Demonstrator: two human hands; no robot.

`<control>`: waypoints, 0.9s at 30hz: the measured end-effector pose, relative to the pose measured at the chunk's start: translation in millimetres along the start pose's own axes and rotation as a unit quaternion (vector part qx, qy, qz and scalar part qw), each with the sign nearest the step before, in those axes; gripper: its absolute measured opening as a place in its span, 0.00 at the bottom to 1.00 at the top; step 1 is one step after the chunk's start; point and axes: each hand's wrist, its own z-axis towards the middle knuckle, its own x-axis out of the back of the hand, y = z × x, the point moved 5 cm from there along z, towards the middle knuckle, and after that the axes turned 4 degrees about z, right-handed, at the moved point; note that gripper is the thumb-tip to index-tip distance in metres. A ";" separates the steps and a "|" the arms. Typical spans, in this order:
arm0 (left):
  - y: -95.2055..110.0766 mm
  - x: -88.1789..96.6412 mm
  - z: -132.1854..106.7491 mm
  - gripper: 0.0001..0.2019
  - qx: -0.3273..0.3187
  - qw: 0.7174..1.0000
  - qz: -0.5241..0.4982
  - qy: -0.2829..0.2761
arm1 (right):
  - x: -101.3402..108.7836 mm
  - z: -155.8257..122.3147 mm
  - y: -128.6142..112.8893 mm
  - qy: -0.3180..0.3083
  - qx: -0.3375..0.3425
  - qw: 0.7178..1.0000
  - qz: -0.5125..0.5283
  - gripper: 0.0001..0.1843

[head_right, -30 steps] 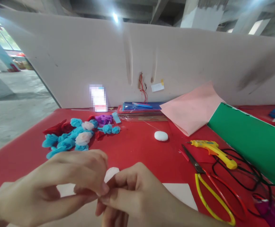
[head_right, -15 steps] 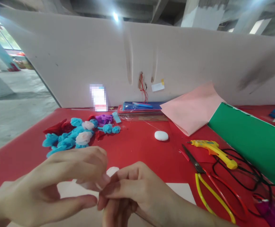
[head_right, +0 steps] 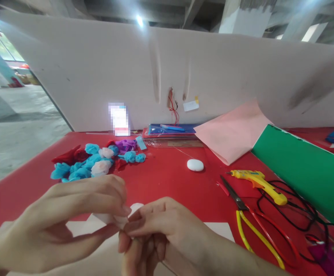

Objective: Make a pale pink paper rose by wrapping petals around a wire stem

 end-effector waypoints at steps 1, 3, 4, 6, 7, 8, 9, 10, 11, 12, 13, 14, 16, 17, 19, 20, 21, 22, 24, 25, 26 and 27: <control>-1.2 0.2 -0.7 0.11 0.006 1.000 0.002 0.003 | 0.3 -0.1 -0.7 0.005 0.000 1.000 -0.011 0.14; -2.7 0.7 -1.5 0.11 0.017 1.000 0.007 0.006 | 0.9 -0.9 -3.0 0.014 0.008 0.999 -0.040 0.15; -3.0 0.8 -1.7 0.11 0.021 1.000 0.009 0.006 | 1.5 -1.7 -4.0 0.022 0.011 0.998 -0.059 0.15; -2.9 0.9 -1.5 0.10 0.029 0.999 0.017 0.004 | 2.8 -3.8 -6.0 0.036 0.018 0.994 -0.097 0.15; -2.5 0.6 -1.2 0.10 0.033 0.999 0.024 0.001 | 3.6 -4.9 -6.5 0.043 0.018 0.992 -0.119 0.15; -2.0 0.1 -0.8 0.09 0.036 0.999 0.032 -0.004 | 4.1 -5.9 -6.8 0.048 0.018 0.989 -0.140 0.16; -1.5 -0.6 -0.3 0.10 0.039 0.998 0.042 -0.010 | 4.6 -6.7 -6.7 0.051 0.016 0.985 -0.162 0.16; -0.8 -1.4 0.3 0.11 0.038 0.998 0.051 -0.017 | 5.0 -7.3 -6.6 0.055 0.017 0.982 -0.182 0.17; -0.3 -2.2 0.8 0.12 0.039 0.997 0.059 -0.025 | 5.5 -7.7 -6.5 0.060 0.020 0.977 -0.203 0.17; 0.1 -2.9 1.3 0.12 0.038 0.997 0.064 -0.031 | 6.2 -7.9 -6.2 0.065 0.022 0.972 -0.225 0.19; 0.3 -3.5 1.6 0.13 0.038 0.996 0.067 -0.037 | 6.9 -8.0 -5.7 0.071 0.024 0.967 -0.243 0.20; 0.3 -3.9 1.6 0.13 0.039 0.996 0.068 -0.043 | 7.5 -8.0 -5.1 0.074 0.026 0.962 -0.260 0.20; -0.4 -4.0 1.1 0.12 0.045 0.995 0.070 -0.051 | 8.7 -8.4 -4.1 0.081 0.032 0.953 -0.290 0.20; -0.7 -3.7 0.6 0.12 0.048 0.995 0.071 -0.053 | 9.1 -8.8 -4.1 0.083 0.039 0.948 -0.303 0.19; -1.4 -3.1 -0.3 0.13 0.052 0.995 0.071 -0.053 | 9.2 -10.1 -5.2 0.088 0.055 0.937 -0.333 0.17; -1.5 -2.7 -0.4 0.14 0.050 0.995 0.072 -0.050 | 8.7 -10.8 -6.1 0.090 0.063 0.929 -0.352 0.16; -1.4 -2.5 -0.3 0.15 0.048 0.995 0.075 -0.047 | 8.0 -11.5 -6.8 0.091 0.067 0.919 -0.377 0.15; -1.3 -2.4 0.0 0.16 0.045 0.995 0.079 -0.043 | 7.1 -12.2 -7.8 0.093 0.072 0.905 -0.409 0.15; -1.7 -2.5 1.1 0.16 0.048 0.994 0.091 -0.036 | 6.0 -13.9 -10.9 0.110 0.086 0.862 -0.488 0.17; -2.1 -2.8 1.6 0.16 0.053 0.994 0.094 -0.034 | 5.6 -15.0 -13.0 0.123 0.098 0.836 -0.526 0.18; -2.8 -3.1 2.0 0.15 0.061 0.993 0.096 -0.033 | 5.3 -16.0 -14.9 0.136 0.110 0.809 -0.561 0.18; -3.2 -3.2 2.3 0.14 0.068 0.993 0.096 -0.029 | 4.8 -16.9 -16.5 0.145 0.123 0.787 -0.587 0.17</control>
